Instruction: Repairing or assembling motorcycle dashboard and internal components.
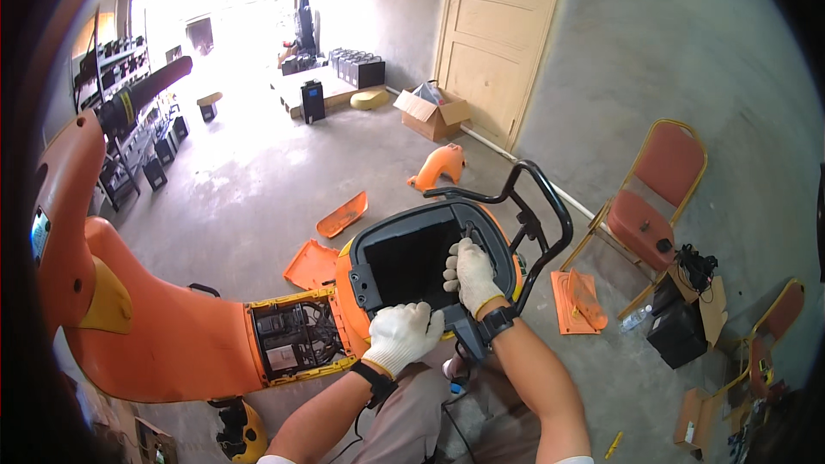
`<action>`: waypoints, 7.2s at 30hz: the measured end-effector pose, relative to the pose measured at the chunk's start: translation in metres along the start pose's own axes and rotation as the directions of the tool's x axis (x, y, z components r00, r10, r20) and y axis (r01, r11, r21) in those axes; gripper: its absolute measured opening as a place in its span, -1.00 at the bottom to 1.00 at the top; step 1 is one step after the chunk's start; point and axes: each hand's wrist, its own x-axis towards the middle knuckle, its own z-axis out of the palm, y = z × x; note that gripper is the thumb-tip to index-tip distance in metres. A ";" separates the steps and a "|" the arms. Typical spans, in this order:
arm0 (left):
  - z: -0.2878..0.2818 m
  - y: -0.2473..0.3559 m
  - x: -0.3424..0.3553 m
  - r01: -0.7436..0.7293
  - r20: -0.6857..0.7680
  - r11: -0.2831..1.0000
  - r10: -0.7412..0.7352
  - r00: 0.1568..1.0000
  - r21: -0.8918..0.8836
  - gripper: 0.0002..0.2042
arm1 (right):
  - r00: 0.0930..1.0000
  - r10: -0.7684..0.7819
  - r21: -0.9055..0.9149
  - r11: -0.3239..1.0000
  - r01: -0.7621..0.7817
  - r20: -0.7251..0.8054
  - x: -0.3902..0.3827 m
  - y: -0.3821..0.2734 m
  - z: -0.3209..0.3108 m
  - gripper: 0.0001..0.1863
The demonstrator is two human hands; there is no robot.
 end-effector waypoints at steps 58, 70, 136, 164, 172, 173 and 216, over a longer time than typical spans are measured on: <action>0.006 -0.004 -0.002 -0.022 -0.012 1.000 0.022 1.000 0.010 -0.61 | 0.736 -0.589 -0.940 -0.154 0.304 0.335 0.036 -0.031 -0.056 -0.68; 0.010 -0.006 -0.002 -0.017 -0.072 1.000 0.015 0.997 -0.024 -0.60 | 0.857 -0.480 -0.982 -0.073 0.177 0.190 0.032 -0.041 -0.046 -0.58; 0.009 -0.006 0.000 -0.031 -0.036 0.999 0.031 0.999 0.009 -0.62 | 0.918 -0.373 -0.842 0.445 0.306 0.136 0.025 -0.054 -0.068 -0.51; 0.002 -0.001 0.001 -0.002 0.045 1.000 0.001 0.999 0.007 -0.59 | 0.994 0.071 -0.606 0.795 -0.003 0.088 0.034 -0.042 -0.055 -0.63; -0.006 -0.004 -0.001 -0.022 0.074 1.000 0.023 0.997 -0.004 -0.40 | 0.944 -0.176 -0.872 0.364 0.326 0.279 0.045 -0.024 -0.062 -0.76; -0.006 -0.005 -0.001 -0.037 0.074 0.999 0.038 0.997 -0.024 -0.36 | 0.930 -0.197 -0.891 0.279 0.357 0.310 0.046 -0.022 -0.063 -0.77; -0.004 0.001 0.001 -0.030 0.165 0.994 0.013 0.986 0.101 -0.32 | 0.937 -0.314 -0.922 0.295 0.252 0.155 0.017 -0.067 -0.067 -0.44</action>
